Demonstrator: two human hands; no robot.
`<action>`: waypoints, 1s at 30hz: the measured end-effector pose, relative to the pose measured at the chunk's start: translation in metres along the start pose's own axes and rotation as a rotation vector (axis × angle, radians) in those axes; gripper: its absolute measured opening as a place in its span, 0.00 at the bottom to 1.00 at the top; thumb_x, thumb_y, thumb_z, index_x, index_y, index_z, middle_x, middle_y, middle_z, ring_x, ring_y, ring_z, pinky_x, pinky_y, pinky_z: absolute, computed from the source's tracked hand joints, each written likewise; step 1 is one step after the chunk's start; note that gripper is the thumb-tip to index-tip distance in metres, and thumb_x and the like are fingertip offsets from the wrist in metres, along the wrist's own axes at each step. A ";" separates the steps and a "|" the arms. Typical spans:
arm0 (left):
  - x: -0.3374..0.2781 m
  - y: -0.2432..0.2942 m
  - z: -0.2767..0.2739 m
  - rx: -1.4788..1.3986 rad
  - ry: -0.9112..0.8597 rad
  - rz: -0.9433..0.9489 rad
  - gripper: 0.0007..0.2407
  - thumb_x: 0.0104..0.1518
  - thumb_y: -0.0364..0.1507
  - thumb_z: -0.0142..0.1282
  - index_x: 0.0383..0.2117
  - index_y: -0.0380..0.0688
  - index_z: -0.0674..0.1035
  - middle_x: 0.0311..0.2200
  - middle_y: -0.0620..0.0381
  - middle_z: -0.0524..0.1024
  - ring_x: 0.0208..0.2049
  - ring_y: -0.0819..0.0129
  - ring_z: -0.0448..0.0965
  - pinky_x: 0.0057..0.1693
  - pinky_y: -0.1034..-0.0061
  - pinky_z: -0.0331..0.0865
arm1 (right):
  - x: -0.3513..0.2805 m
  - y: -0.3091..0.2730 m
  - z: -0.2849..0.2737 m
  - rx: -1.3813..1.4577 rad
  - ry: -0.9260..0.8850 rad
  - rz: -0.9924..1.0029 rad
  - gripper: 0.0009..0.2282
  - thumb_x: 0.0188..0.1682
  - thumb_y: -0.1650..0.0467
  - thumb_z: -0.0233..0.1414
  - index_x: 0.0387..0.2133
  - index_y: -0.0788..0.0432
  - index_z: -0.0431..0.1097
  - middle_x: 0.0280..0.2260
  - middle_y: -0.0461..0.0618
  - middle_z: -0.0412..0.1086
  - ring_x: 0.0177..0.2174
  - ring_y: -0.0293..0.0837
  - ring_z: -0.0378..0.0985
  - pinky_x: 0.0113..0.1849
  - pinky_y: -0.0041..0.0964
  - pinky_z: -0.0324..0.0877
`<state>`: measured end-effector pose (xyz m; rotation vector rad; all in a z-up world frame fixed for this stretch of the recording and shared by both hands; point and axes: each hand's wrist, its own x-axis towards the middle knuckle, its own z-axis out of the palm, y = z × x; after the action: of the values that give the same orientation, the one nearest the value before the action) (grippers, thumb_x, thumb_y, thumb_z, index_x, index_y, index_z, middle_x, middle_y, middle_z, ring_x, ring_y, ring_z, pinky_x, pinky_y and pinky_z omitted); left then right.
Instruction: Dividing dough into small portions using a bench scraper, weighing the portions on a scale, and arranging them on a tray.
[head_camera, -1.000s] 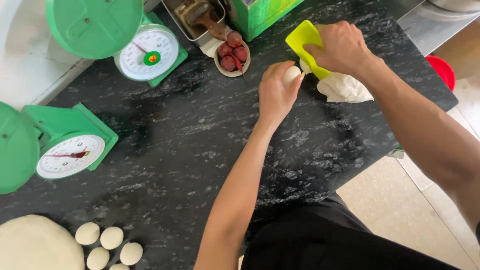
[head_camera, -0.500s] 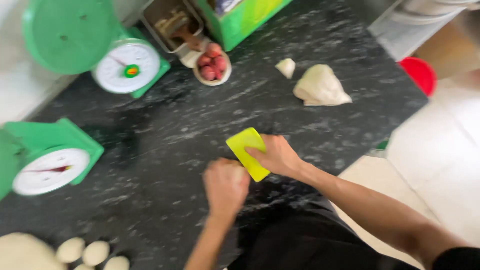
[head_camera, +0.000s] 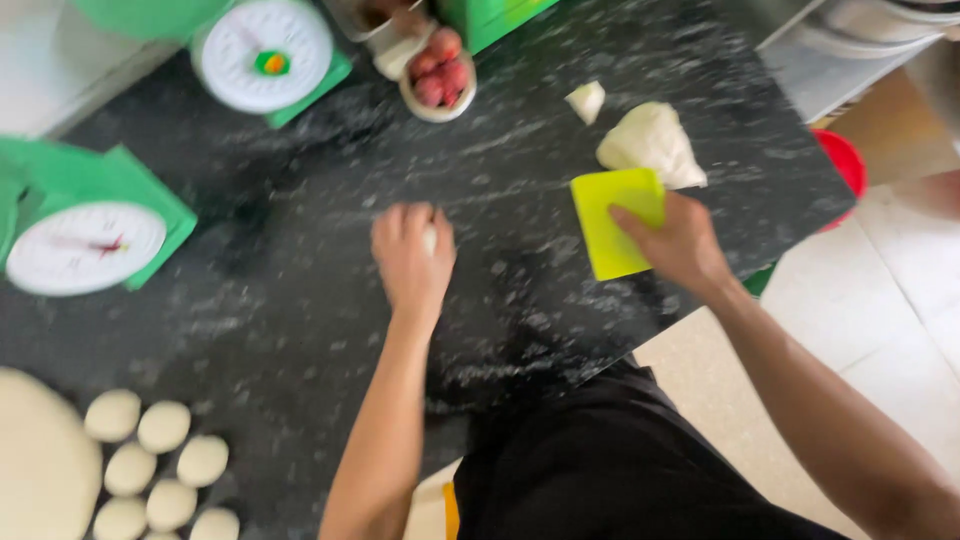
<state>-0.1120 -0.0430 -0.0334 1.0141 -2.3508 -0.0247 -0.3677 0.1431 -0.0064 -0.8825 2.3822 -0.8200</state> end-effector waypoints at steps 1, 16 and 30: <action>0.012 0.008 0.016 -0.045 0.064 -0.063 0.09 0.57 0.32 0.61 0.25 0.46 0.73 0.28 0.54 0.69 0.31 0.51 0.73 0.40 0.59 0.69 | 0.001 0.003 0.000 -0.036 -0.005 -0.012 0.21 0.45 0.56 0.66 0.31 0.63 0.76 0.26 0.62 0.75 0.32 0.62 0.80 0.35 0.53 0.70; -0.026 0.020 -0.029 -0.283 0.190 -0.254 0.08 0.53 0.26 0.62 0.27 0.38 0.73 0.34 0.48 0.69 0.38 0.50 0.70 0.48 0.58 0.63 | -0.034 -0.065 0.002 -0.084 -0.174 -0.135 0.16 0.60 0.72 0.60 0.50 0.78 0.69 0.39 0.71 0.74 0.32 0.59 0.80 0.30 0.51 0.76; -0.121 -0.264 -0.211 -0.411 0.377 -0.908 0.17 0.49 0.33 0.71 0.44 0.45 0.80 0.45 0.55 0.77 0.44 0.64 0.80 0.52 0.72 0.77 | -0.044 -0.116 0.077 -0.100 -0.254 -0.278 0.15 0.61 0.70 0.62 0.44 0.78 0.73 0.34 0.64 0.75 0.28 0.50 0.75 0.29 0.42 0.70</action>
<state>0.2374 -0.1070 0.0212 1.5968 -1.3200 -0.5772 -0.2427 0.0736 0.0257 -1.2980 2.1221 -0.6471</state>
